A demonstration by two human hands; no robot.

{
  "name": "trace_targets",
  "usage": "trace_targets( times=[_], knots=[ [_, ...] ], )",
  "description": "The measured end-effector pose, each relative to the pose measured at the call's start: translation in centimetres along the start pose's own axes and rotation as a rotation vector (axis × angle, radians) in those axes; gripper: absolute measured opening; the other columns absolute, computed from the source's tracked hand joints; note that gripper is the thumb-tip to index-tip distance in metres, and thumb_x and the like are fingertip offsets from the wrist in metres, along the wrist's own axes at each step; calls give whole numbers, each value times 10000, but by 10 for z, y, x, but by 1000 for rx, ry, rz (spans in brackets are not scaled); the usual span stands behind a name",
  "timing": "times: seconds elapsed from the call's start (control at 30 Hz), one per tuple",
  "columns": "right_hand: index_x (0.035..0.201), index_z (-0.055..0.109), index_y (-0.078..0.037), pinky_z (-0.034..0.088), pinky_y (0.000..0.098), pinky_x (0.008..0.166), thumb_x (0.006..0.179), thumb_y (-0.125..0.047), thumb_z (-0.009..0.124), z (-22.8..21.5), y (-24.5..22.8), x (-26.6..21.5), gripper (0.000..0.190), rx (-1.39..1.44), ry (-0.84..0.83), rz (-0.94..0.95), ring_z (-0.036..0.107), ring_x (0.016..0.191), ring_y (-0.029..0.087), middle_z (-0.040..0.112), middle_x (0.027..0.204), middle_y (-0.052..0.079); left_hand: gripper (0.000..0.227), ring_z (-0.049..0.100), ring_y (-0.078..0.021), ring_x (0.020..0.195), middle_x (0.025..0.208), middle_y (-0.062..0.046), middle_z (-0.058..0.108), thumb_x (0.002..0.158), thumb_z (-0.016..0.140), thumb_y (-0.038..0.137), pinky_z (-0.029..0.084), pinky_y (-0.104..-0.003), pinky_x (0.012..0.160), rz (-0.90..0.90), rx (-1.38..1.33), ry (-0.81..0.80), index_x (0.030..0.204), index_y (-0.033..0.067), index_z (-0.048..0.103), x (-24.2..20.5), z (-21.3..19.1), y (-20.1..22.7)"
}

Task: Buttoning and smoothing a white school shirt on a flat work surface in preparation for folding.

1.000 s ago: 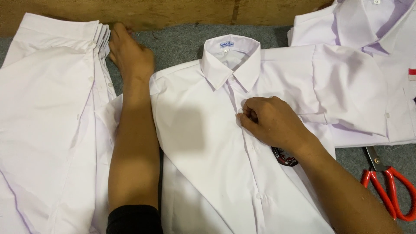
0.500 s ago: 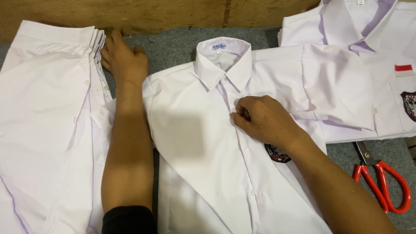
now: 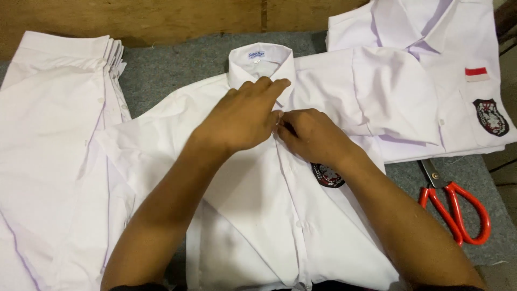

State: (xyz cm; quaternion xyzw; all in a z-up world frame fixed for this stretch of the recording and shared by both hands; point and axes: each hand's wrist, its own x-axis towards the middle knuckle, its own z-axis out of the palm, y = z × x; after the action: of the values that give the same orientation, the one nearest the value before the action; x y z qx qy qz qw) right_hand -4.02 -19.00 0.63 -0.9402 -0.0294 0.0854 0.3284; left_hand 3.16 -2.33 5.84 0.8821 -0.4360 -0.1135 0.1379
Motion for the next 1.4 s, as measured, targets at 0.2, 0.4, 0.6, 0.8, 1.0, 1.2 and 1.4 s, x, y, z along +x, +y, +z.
trace_targets(
  times=[0.2,0.4,0.6,0.8,1.0,1.2,1.4],
  knots=[
    [952,723,14,576,433,699,1007,-210,561,-2,-4,-2,282,-37,2,-23,724,758,348,710,748,200,643,487,-457,1315,1489,-236,390,1023,595,150,432,-575,1037,-12,-230,286,1593,67,308,1,37,-25],
    [965,718,5,573,439,693,1011,-225,566,1,-3,1,280,-42,13,-26,725,761,360,714,756,199,552,493,-314,1260,1477,-174,470,1077,511,240,393,-449,995,-53,-65,290,1584,81,361,9,56,-32],
    [950,716,5,572,446,693,1001,-227,560,-3,-12,0,284,-41,-11,28,713,745,351,703,736,200,613,443,-326,1342,1590,-165,387,1087,469,222,364,-466,1071,-25,-90,273,1643,115,234,-5,60,-37],
    [955,720,-6,568,440,677,1005,-229,570,-4,-16,-2,274,-59,-4,36,714,741,350,701,734,192,582,433,-310,1373,1614,-131,368,1086,444,238,345,-470,1114,-57,-66,226,1632,139,267,-3,61,-37],
    [973,720,-15,577,433,696,1019,-272,553,-2,-7,1,310,-50,-16,32,725,767,346,716,762,188,524,524,-328,1237,1467,-133,499,1058,532,287,433,-488,973,-41,74,303,1542,111,434,3,59,-41],
    [1030,712,-6,580,465,705,1007,-215,569,-8,-14,-2,254,-138,-28,-9,735,805,384,733,821,204,220,652,-412,984,1069,-118,644,973,650,209,556,-536,780,-94,33,254,1153,96,709,40,39,-57],
    [1138,568,-102,470,502,630,1012,-329,561,2,0,5,259,-346,13,-27,647,866,377,699,965,114,104,597,-422,945,1007,-107,591,987,684,182,522,-577,634,-136,179,328,952,86,662,72,32,-66]
  ],
)
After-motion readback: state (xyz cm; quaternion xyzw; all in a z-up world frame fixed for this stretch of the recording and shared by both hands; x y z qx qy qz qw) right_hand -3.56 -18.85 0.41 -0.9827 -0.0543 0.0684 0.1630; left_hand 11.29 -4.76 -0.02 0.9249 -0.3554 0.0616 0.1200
